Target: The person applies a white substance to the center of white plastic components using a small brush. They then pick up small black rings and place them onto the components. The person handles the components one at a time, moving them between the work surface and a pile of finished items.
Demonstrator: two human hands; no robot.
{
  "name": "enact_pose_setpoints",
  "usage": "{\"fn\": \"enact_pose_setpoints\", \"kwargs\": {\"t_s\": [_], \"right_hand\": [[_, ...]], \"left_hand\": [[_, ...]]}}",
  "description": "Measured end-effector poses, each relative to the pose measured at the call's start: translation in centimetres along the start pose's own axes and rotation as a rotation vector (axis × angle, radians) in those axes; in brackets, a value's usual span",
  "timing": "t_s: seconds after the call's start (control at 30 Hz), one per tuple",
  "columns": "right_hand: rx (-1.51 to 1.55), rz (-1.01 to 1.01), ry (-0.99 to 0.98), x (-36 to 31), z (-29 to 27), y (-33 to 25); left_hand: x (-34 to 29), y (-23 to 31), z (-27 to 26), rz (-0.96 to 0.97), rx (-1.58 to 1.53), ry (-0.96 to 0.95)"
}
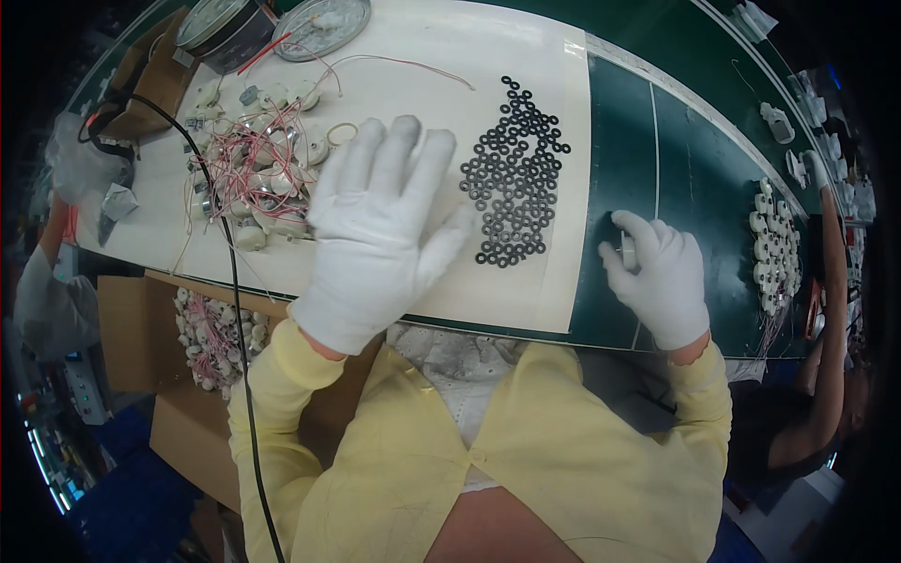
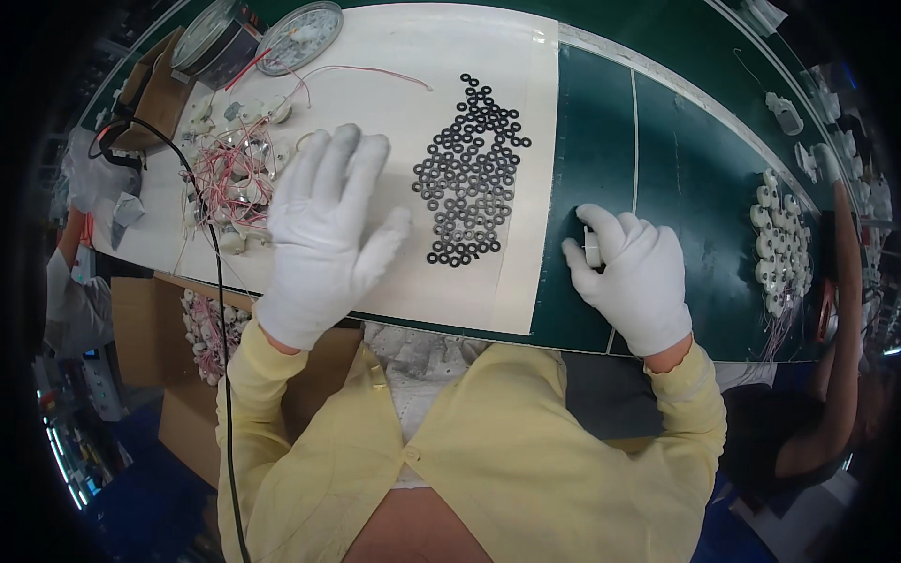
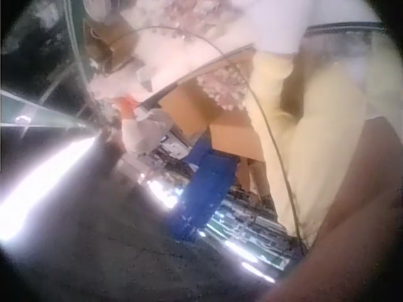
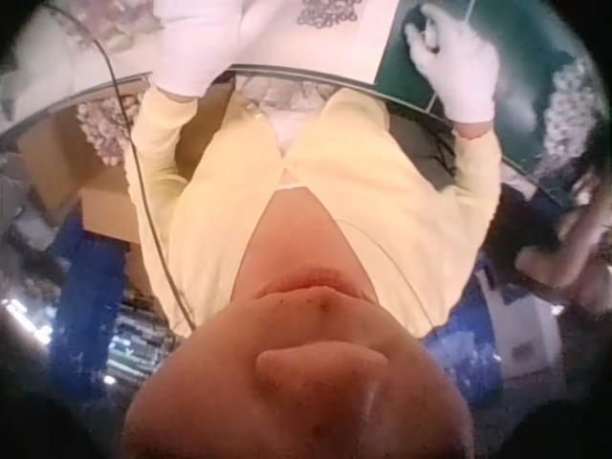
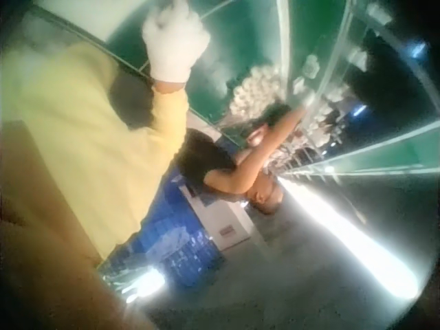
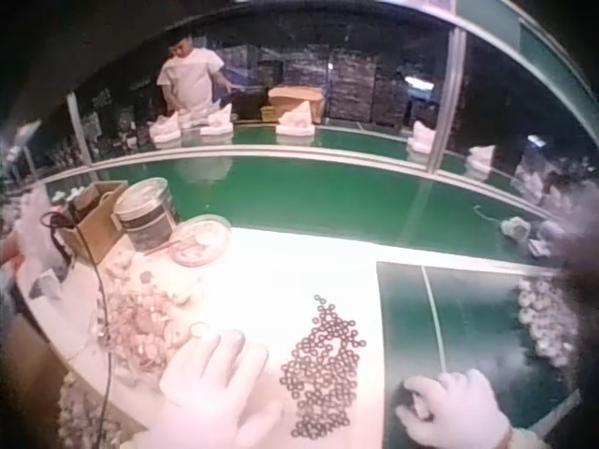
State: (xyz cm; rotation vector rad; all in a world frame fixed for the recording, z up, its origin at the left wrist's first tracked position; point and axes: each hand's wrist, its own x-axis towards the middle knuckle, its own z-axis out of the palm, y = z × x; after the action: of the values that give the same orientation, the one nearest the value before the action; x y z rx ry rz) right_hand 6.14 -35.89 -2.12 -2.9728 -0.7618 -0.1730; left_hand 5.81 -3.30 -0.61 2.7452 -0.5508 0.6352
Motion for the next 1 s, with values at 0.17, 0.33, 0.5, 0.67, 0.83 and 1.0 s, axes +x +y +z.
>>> {"fn": "enact_pose_setpoints", "kwargs": {"t_s": [0.17,0.33,0.5,0.67,0.83,1.0], "right_hand": [[0.148,-0.011,-0.05,0.8,-1.0,-0.8],[0.155,-0.011,0.049,0.6,0.1,-2.3],[0.524,0.151,-0.098,0.5,0.1,-3.0],[0.93,0.395,-0.146,0.3,-1.3,-3.8],[1.067,0.431,-0.147,0.6,-1.3,-4.5],[1.18,0.454,-0.087,0.8,-0.4,-5.6]], "left_hand": [[-1.3,-3.1,-0.8,-0.028,0.231,-0.016],[-2.5,-3.1,-0.5,0.0,0.248,-0.027],[-3.1,-3.4,-0.5,0.03,0.206,0.031],[-4.1,-3.2,-0.1,-0.008,0.216,0.02],[-4.5,-2.2,1.2,-0.039,0.135,0.113],[-4.5,-2.2,1.8,-0.075,0.12,0.12]]}}
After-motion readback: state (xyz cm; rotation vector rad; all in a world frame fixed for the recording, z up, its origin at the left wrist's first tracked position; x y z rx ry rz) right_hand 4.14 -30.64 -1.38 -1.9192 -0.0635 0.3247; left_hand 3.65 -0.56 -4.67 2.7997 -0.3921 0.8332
